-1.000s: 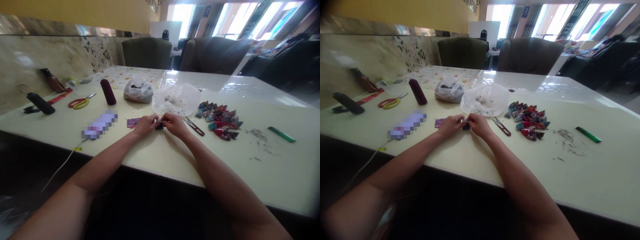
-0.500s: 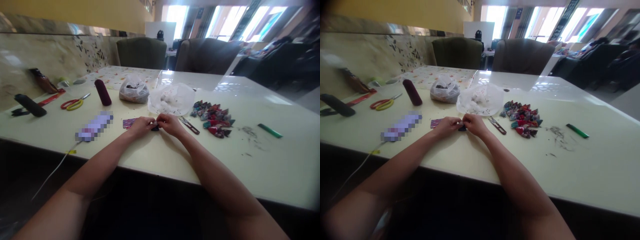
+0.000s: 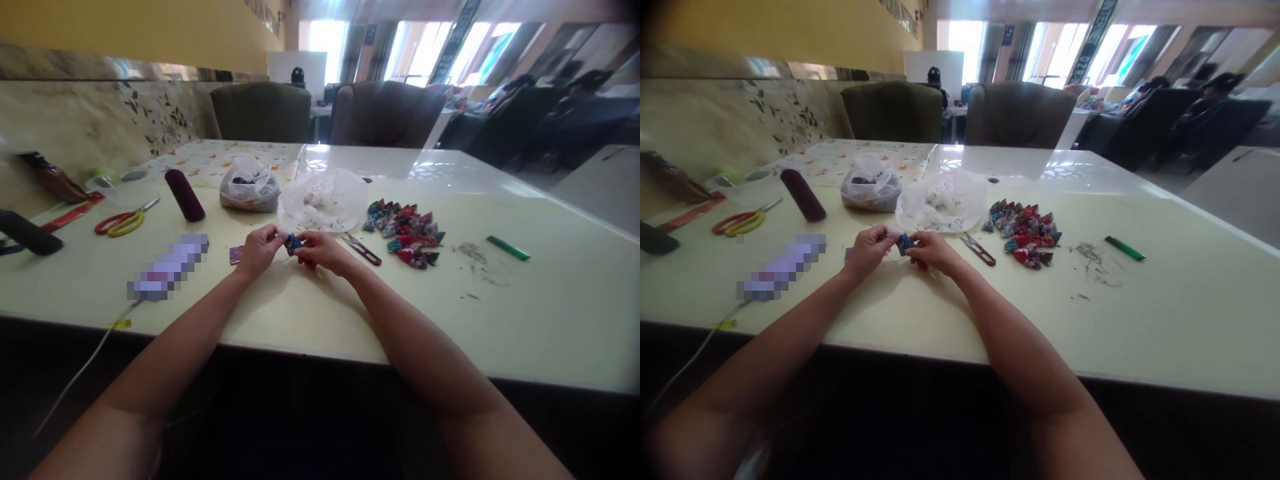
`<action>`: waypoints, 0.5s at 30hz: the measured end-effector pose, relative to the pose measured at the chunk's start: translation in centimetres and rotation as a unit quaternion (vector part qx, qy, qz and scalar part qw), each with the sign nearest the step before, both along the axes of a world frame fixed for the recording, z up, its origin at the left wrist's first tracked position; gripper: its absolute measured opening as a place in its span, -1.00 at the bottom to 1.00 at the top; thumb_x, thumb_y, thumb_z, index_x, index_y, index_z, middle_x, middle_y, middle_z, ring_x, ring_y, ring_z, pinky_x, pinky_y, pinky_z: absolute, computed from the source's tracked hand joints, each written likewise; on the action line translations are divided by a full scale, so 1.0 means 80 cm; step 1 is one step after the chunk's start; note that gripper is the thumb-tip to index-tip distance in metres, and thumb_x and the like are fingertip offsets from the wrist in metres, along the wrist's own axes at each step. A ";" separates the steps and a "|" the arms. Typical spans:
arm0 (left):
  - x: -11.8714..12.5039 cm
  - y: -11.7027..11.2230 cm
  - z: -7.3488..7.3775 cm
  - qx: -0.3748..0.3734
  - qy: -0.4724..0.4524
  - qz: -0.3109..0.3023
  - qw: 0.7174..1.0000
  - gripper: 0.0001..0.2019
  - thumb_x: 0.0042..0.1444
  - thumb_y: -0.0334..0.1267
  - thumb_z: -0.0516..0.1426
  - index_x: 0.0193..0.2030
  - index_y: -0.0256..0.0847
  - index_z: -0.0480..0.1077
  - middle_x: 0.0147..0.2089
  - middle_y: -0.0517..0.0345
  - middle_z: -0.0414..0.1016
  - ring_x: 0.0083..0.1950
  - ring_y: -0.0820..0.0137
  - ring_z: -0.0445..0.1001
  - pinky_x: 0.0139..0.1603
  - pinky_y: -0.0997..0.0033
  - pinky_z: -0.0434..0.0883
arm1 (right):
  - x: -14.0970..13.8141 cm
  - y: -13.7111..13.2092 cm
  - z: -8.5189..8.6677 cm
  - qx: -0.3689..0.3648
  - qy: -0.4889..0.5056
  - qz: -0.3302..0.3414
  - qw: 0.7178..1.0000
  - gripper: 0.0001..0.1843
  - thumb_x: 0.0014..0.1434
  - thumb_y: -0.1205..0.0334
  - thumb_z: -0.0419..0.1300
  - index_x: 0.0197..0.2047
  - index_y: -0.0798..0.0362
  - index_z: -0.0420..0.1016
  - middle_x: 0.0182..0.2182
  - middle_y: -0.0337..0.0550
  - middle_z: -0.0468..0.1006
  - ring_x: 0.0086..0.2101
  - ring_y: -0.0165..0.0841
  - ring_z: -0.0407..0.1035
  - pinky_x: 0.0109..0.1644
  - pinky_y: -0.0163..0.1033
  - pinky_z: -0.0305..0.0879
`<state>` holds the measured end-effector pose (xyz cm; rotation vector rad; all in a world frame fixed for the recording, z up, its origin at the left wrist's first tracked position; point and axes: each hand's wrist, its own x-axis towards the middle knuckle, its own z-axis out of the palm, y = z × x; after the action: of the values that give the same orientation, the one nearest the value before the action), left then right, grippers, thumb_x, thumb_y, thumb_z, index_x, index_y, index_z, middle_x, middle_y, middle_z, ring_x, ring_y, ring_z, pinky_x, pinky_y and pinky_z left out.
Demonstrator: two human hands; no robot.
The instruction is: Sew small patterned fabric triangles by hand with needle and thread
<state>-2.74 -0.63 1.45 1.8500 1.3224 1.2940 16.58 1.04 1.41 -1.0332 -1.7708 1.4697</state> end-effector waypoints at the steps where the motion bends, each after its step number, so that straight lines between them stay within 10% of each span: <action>1: 0.000 -0.001 0.001 -0.001 -0.002 -0.008 1.000 -0.73 0.14 -0.04 0.18 -0.41 -0.21 0.41 -0.54 0.26 0.29 -0.48 0.46 0.21 -0.46 0.44 0.17 | -0.003 -0.002 0.001 0.002 0.015 -0.007 1.000 -0.85 0.14 0.38 0.22 -0.17 0.09 0.47 -0.59 -0.32 0.46 -0.65 -0.50 0.31 -0.63 -0.43 0.25; 15: 0.006 -0.008 0.007 -0.058 -0.106 -0.107 0.987 -0.68 0.16 0.05 0.22 -0.26 -0.19 0.41 -0.53 0.32 0.26 -0.59 0.56 0.08 -0.60 0.49 0.07 | -0.010 -0.002 -0.004 0.067 0.087 0.008 0.994 -0.92 0.03 0.38 0.20 -0.35 0.07 0.40 -0.58 -0.36 0.40 -0.58 -0.49 0.30 -0.48 -0.37 0.30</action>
<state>-2.25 -1.25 2.01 1.6718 1.0339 1.2351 15.74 0.89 1.06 -0.8001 -1.7301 1.3854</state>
